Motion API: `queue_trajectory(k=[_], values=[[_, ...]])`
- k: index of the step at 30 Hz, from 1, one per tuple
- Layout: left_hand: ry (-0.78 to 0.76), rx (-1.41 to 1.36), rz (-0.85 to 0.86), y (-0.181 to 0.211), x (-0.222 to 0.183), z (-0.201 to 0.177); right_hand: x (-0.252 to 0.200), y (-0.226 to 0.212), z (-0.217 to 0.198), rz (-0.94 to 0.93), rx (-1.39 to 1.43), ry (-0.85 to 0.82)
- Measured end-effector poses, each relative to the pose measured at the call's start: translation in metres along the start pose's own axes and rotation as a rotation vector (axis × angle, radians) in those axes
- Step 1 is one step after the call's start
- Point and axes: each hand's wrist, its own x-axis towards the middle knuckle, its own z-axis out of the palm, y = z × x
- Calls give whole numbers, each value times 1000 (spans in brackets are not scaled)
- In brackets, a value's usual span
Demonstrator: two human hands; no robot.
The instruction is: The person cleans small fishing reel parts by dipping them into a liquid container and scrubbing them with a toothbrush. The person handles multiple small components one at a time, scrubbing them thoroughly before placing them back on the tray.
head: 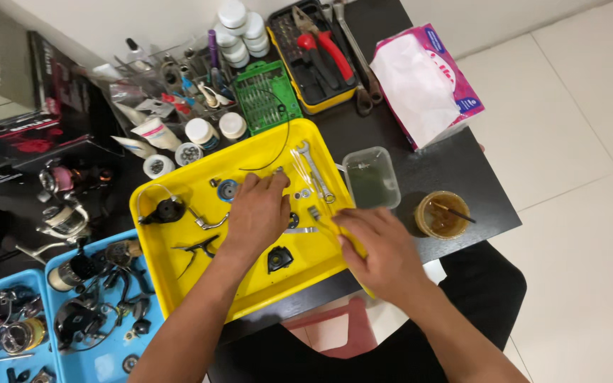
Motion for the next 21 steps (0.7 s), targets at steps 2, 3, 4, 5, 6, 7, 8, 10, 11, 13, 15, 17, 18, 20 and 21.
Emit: queue_trajectory(k=[2,3,4,5,6,7,8,10,11,13,15,17,18,20,21], values=[[-3,-25,23,14,11,-12,-2,5,-16,35,-2,52],[3,-50,44,20,17,-18,-2,7,-24,62,-8,106],[2,-48,44,29,23,-19,-2,9,-30,62,-7,107],[20,-70,65,36,29,-20,-3,10,-36,108,-25,136],[37,-93,85,45,34,-22,-3,11,-42,156,-43,163],[35,-92,85,52,40,-22,-7,14,-44,158,-41,163],[7,-119,89,60,45,-21,-10,18,-45,187,-92,186],[-26,-148,94,73,55,-21,-16,23,-47,220,-143,206],[-52,-139,100,78,58,-21,-17,24,-48,235,-180,210],[-82,-132,105,89,66,-20,-19,26,-48,252,-218,210],[-108,-64,131,98,75,-18,-18,28,-46,303,-324,204],[-113,-10,150,105,84,-8,-18,41,-35,296,-404,186],[-118,44,175,110,89,-2,-19,47,-30,293,-489,171],[-112,75,179,114,96,11,-18,55,-21,306,-530,146],[-107,106,181,116,99,17,-16,59,-16,318,-568,119]])
